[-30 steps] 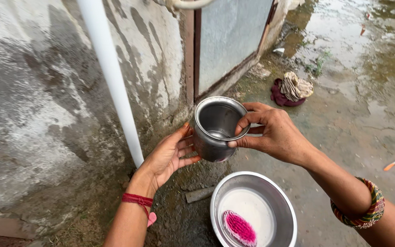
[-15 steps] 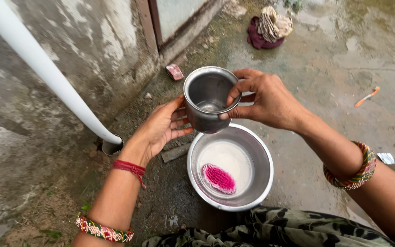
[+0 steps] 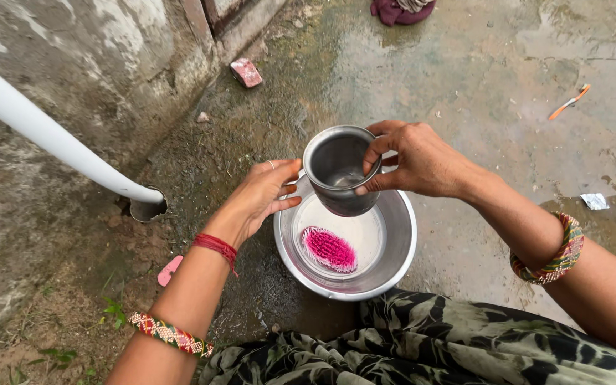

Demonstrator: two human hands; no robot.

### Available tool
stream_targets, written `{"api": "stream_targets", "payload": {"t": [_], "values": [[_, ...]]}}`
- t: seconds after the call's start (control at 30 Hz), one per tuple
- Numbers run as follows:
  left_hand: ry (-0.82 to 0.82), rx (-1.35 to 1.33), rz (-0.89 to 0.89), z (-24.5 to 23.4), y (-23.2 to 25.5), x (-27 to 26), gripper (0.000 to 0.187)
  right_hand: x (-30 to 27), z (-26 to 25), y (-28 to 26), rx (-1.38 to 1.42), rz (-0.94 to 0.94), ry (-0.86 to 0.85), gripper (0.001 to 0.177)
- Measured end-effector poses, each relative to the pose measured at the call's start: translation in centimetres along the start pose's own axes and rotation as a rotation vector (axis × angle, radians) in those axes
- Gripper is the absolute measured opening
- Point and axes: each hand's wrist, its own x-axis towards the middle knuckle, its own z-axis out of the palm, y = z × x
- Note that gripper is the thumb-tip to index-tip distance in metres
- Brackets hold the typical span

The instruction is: The person washes a metal pot with water by hand, then fits and secures a drain pipe onto the sink drain under the basin.

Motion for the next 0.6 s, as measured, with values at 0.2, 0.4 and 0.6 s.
{"api": "stream_targets", "payload": {"t": [0.2,0.4,0.6], "values": [[0.11,0.173,-0.049,-0.4,-3.3,2.2,0.057,-0.7,2.5,2.9,0.002,0.093,-0.011,0.033],[0.368,0.406,-0.095,0.1,-5.0,2.5,0.063,-1.2,4.6,5.1,0.013,0.101,-0.012,0.035],[0.458,0.693,-0.1,-0.4,-7.4,3.1,0.046,-1.4,6.2,6.5,-0.01,0.2,-0.083,0.039]]}}
